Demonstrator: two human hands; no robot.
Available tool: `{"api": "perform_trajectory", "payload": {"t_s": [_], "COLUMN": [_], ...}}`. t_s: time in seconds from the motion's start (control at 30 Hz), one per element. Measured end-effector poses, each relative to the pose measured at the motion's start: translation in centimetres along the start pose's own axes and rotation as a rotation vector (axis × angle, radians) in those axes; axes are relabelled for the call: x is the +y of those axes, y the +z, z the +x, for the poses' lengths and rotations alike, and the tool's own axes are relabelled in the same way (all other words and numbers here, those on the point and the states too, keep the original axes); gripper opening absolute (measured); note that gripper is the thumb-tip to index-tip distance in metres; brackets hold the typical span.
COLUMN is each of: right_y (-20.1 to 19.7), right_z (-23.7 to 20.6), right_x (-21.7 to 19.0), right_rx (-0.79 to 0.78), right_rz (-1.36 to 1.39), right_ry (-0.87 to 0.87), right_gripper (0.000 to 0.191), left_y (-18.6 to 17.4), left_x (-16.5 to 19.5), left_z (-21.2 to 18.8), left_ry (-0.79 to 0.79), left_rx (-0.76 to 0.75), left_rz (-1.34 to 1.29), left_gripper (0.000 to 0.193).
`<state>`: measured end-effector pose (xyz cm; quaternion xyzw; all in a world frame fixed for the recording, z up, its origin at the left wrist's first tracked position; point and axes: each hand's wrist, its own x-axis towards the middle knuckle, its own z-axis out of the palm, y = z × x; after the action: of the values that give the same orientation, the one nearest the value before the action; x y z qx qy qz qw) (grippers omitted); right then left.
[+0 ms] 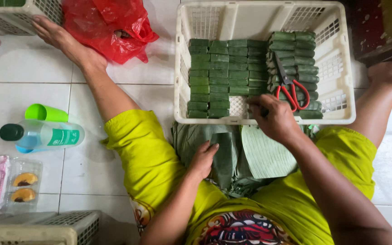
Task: The person sits on the floor folding banana leaf pieces around bundles of green leaves, creasing and tucking the leaf to form a closed wrap, and places the finished wraps into a plastic basket alongside other completed wraps. They repeat this folding cycle continuously, taking new leaf pieces from the pile on their lap.
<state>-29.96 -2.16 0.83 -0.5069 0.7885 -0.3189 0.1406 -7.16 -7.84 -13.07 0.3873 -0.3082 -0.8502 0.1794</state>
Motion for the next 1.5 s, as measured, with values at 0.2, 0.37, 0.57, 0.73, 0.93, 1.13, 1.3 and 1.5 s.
{"api": "perform_trajectory", "payload": {"t_s": [0.2,0.37,0.57,0.73,0.93,1.13,1.3,1.5], "right_y": [3.9,7.3,8.9,8.2,7.2,7.6,8.0,8.3], "right_z": [10.9,12.6,12.9,13.0,13.2,12.5,12.7,11.7], "right_x": [3.3,5.6,6.1,5.1,3.8,4.4,4.6,5.7], "right_rx": [-0.399,-0.641,-0.657,-0.725,-0.762,-0.693,-0.644,-0.648], "right_rz": [-0.432,-0.851,-0.915,-0.877,-0.767,-0.784,-0.78,-0.783], "right_ry": [0.04,-0.051,-0.181,-0.127,0.044,-0.059,-0.022,-0.047], "right_gripper": [0.026,0.029,0.028,0.03,0.037,0.042,0.028,0.029], "left_y": [-0.5,-1.4,-2.3,-2.4,-1.9,-0.7,-0.7,-1.6], "left_x": [-0.8,-1.1,-2.9,-3.3,-2.5,-1.4,-1.0,-2.3], "left_z": [0.4,0.4,0.9,1.0,0.9,0.9,0.6,1.0], "left_ry": [0.033,0.046,0.038,0.037,0.045,0.006,0.045,0.091], "left_rx": [-0.052,0.005,0.04,0.013,0.007,0.065,-0.048,-0.047], "left_rz": [0.099,0.183,0.234,0.153,0.109,0.115,0.124,0.077], "left_gripper": [0.018,0.015,0.012,0.014,0.012,0.004,0.01,0.015]}}
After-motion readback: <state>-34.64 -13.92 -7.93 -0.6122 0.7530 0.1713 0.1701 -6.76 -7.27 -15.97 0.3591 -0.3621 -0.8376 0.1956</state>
